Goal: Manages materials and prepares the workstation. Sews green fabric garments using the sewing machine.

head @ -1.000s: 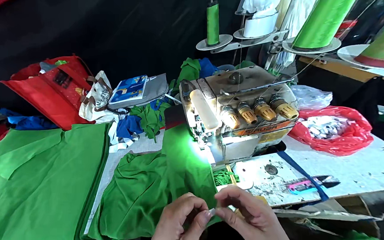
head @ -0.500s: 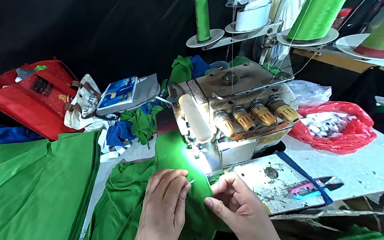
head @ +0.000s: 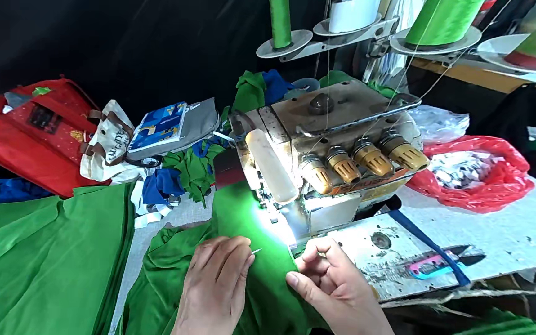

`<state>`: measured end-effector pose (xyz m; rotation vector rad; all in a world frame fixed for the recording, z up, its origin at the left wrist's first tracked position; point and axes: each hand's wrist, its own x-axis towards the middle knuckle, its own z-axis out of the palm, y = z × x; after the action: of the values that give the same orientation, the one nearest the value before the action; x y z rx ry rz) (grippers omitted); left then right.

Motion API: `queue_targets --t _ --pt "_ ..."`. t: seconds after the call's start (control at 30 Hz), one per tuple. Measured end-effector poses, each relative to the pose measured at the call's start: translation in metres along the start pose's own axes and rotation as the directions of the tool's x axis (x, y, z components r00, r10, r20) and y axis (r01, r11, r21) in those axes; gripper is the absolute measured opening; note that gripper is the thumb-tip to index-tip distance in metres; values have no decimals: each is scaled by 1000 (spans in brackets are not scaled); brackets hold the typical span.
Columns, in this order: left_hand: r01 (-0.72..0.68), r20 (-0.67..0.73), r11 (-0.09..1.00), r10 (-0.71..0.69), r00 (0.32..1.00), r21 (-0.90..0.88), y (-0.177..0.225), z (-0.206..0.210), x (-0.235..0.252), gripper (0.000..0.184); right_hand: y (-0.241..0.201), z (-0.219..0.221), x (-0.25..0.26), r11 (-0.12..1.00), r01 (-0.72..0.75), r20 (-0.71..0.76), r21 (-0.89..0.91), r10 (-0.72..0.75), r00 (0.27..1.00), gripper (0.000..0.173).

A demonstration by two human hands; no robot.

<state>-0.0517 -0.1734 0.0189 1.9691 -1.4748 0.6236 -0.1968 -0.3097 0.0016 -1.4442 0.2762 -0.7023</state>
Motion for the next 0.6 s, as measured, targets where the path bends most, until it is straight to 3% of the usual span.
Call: queue_targets --t 0.13,0.37,0.6 --pt "-19 13 1000 19 1000 16 -3 -5 1 25 -4 1 2 996 55 3 66 -56 998 37" --pt "-4 61 999 2 998 32 5 -10 -5 27 15 -11 -8 998 24 25 -60 -22 999 16" --pt "152 80 987 -148 986 -50 12 -11 9 28 26 -12 -12 997 64 60 -38 -61 996 13"
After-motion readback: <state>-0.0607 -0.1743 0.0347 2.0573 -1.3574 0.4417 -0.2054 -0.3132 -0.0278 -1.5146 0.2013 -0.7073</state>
